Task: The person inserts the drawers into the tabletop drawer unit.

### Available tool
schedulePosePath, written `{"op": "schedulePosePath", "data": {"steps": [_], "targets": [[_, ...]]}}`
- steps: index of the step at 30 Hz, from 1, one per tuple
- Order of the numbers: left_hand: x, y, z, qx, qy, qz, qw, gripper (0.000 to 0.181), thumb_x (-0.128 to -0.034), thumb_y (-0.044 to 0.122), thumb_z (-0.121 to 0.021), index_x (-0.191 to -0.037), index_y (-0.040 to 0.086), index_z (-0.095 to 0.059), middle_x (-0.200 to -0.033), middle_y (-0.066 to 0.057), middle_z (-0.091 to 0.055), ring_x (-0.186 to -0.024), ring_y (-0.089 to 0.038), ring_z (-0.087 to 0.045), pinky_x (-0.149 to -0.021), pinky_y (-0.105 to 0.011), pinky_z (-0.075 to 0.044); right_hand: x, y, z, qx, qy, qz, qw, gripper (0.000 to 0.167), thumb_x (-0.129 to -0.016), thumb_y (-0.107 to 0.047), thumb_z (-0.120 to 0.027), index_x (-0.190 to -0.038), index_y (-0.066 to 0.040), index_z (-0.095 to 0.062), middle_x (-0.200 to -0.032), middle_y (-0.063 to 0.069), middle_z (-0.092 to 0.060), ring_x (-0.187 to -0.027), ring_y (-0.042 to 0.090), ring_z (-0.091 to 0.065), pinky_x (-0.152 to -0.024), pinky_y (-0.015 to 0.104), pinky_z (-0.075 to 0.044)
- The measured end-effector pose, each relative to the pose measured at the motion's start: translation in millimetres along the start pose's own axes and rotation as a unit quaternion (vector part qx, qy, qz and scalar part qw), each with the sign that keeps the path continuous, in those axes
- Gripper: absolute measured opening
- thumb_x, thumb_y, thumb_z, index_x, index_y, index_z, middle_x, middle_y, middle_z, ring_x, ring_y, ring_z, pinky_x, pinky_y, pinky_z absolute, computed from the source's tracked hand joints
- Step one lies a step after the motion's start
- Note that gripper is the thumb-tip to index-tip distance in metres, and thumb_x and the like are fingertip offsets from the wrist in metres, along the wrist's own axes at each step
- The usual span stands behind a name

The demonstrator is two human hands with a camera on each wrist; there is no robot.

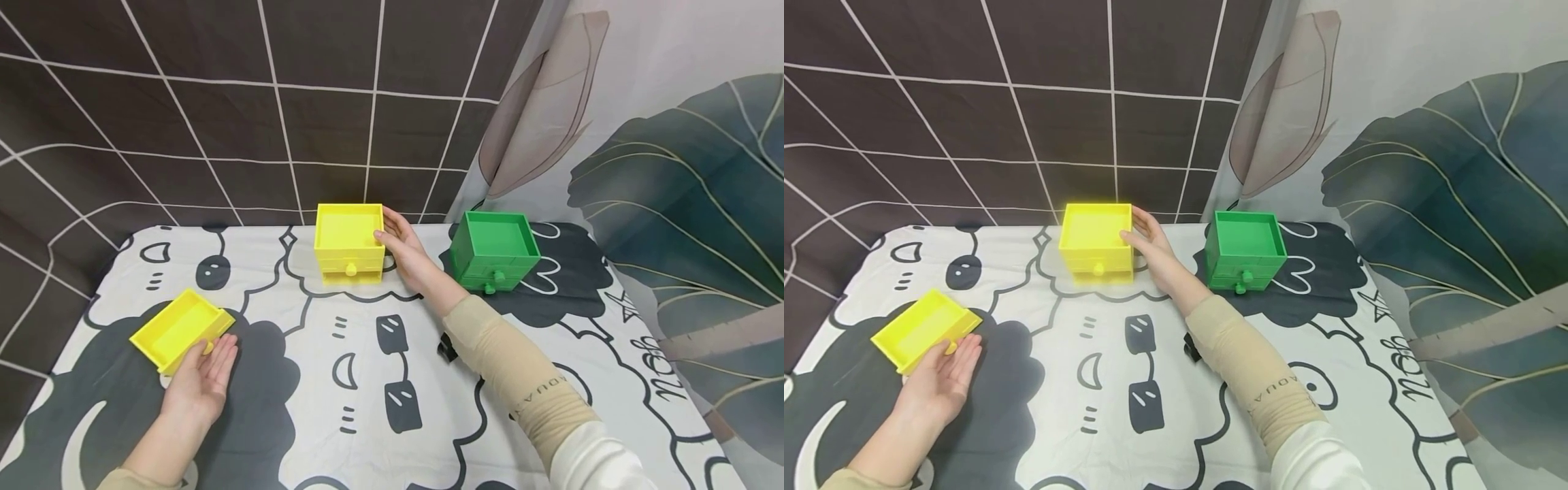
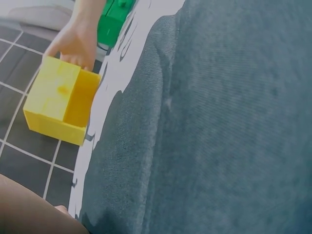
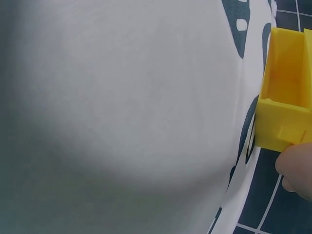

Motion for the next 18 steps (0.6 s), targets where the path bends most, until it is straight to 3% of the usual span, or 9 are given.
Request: {"op": "schedulePosePath", "data": {"steps": [11, 18], "targets": [[1.3, -6.6, -4.1, -0.042, -0.007, -0.011, 0.999, 0.031, -0.109, 0.033, -0.061, -0.137, 0.029, -0.049, -0.091, 0.003, -0.08, -0.093, -0.006, -0.079, -0.106, -0.017, -0.057, -1.0, 1.2, -0.2, -0.002, -0.004, 0.012, 0.9999, 0.067, -0.106, -0.004, -0.056, -0.166, -0.006, -0.027, -0.172, 0.014, -0.031, -0.16, 0.03, -0.03, -0.137, 0.043, -0.026], [4.1, -16.8, -8.2, -0.082, -0.024, -0.017, 0.9962, 0.018, -0.1116, 0.029, -0.055, -0.128, 0.022, -0.052, -0.089, 0.004, -0.079, -0.088, -0.005, -0.079, -0.098, -0.017, -0.061, -1.6, 2.6, -0.4, -0.003, -0.007, 0.015, 0.9999, 0.067, -0.106, -0.004, -0.056, -0.166, -0.006, -0.027, -0.171, 0.015, -0.031, -0.16, 0.031, -0.03, -0.137, 0.044, -0.026]]}}
Point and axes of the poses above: each hand's wrist, its own x-axis away from the middle knuckle, its own z-axis out of the back of the hand, y = z × x, the point moved 5 cm from there along -x, towards the middle knuckle
